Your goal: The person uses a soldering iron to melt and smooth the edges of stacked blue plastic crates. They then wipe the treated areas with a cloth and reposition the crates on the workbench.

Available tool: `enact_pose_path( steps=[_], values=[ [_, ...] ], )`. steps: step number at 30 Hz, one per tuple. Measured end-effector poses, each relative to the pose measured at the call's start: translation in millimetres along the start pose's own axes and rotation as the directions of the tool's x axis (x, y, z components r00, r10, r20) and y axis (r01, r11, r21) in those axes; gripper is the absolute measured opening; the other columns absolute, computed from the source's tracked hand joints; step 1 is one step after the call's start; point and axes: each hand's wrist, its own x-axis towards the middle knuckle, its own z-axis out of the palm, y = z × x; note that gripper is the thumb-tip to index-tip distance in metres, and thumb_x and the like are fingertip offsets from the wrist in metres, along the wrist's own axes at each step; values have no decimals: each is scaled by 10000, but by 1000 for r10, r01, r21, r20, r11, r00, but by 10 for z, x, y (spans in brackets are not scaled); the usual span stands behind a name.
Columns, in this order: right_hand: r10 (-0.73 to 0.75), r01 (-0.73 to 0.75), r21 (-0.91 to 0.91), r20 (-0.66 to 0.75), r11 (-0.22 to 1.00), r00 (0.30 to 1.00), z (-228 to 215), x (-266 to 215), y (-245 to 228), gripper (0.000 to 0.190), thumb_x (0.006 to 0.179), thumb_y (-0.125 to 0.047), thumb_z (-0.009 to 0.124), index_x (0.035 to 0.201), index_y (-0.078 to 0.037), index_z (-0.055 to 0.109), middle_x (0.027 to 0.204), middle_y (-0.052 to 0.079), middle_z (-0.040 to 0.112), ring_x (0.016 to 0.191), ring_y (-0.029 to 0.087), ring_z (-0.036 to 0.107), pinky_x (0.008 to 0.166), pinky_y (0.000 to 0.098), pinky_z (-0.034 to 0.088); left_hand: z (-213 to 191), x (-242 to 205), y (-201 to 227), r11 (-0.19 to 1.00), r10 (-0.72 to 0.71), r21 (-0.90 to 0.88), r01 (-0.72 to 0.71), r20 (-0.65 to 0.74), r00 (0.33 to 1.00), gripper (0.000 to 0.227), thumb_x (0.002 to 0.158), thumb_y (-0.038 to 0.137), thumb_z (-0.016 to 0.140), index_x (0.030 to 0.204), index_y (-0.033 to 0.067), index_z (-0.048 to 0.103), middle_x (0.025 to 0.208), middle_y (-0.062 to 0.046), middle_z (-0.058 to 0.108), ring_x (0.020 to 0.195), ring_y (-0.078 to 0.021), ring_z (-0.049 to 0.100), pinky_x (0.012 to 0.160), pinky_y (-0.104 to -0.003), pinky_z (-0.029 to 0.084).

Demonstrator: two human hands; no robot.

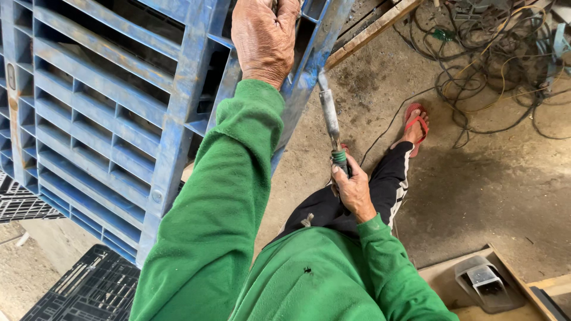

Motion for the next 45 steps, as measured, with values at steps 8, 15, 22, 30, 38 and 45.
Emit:
enact_pose_path(
  steps=[8,15,22,30,38,45],
  values=[
    [-26,25,-22,-26,999,999,12,9,-84,451,983,-155,655,1416,-57,573,806,-21,603,540,53,509,451,229,425,29,-27,-87,999,45,27,-44,-29,999,218,964,243,765,909,47,688,788,-74,722,700,-265,712,640,-361,555],
    [15,-24,123,72,992,997,94,-103,-41,418,991,-155,646,1384,-32,578,752,7,556,537,92,514,441,263,447,72,-24,-192,991,42,128,-38,-25,999,276,950,307,776,874,57,685,728,-95,679,679,-318,676,613,-422,523],
    [207,-231,375,103,898,973,405,-403,-84,363,971,-190,594,1286,-10,590,692,71,542,454,139,456,393,285,395,70,-37,-196,997,-7,77,5,16,1000,222,955,273,774,883,75,705,734,-85,693,684,-304,691,635,-414,543],
    [200,-225,417,105,880,974,485,-372,-417,410,951,-261,590,1293,-37,559,679,97,545,407,163,464,343,295,356,81,-54,-240,964,200,193,-185,-62,978,223,950,269,755,921,55,698,788,-112,659,746,-335,659,661,-425,531],
    [253,-417,546,352,726,901,361,-418,-427,494,987,-380,552,1348,-45,516,725,67,516,424,130,427,336,283,335,131,-85,-315,984,13,178,-10,-17,1000,265,947,289,770,855,53,689,730,-108,653,700,-329,660,639,-436,529],
    [182,-567,625,570,537,801,100,-322,-414,545,1020,-414,543,1396,-26,472,760,72,499,421,121,415,300,270,366,106,-68,-271,988,8,151,-4,-31,999,277,942,307,761,879,45,696,822,-124,678,795,-348,658,704,-459,529]
  ],
)
